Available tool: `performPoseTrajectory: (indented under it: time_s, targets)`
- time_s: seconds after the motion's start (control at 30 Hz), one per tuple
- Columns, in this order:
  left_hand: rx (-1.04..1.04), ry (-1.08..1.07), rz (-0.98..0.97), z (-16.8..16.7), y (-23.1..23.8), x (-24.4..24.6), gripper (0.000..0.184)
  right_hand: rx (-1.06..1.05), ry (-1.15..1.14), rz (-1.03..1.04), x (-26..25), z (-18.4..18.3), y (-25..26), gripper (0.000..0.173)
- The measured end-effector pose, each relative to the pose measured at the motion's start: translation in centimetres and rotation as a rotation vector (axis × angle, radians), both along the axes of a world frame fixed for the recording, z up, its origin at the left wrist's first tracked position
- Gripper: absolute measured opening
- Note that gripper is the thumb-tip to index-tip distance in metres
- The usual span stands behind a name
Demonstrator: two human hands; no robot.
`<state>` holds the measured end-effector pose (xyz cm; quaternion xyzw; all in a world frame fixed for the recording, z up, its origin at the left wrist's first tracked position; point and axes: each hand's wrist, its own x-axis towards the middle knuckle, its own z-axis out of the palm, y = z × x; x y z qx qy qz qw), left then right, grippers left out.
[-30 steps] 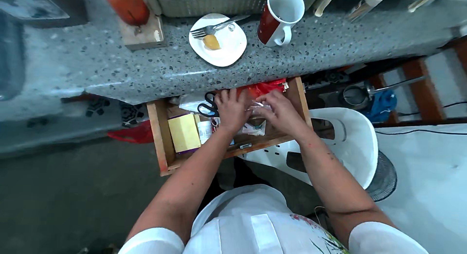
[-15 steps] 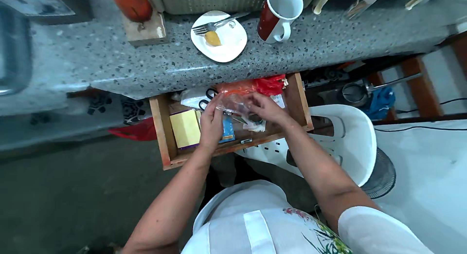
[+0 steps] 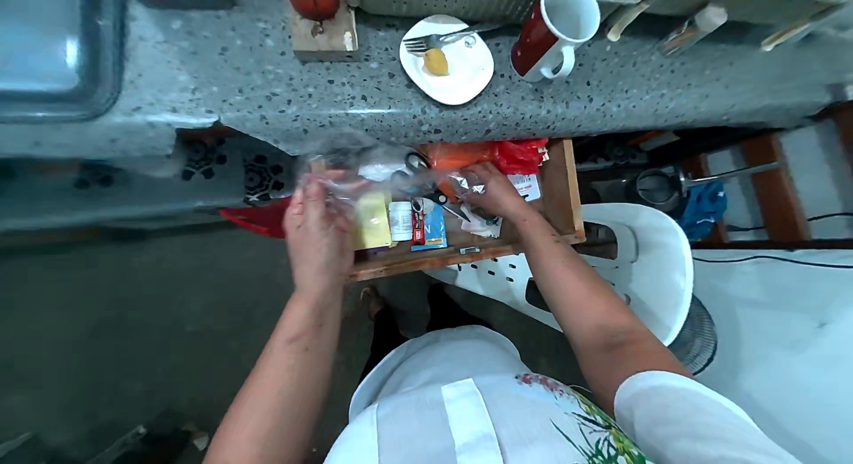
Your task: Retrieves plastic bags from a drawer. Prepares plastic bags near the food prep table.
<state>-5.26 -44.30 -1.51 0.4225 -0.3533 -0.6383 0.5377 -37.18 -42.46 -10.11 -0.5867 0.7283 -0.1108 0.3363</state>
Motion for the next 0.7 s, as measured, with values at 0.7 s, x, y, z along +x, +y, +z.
performPoseTrajectory:
  time_s: [0.7]
  targets:
    - [0.175, -1.177, -1.073, -6.3, 10.4, 5.6, 0.052, 0.162, -1.011, -1.786, 5.2, 2.4, 17.0, 0.067]
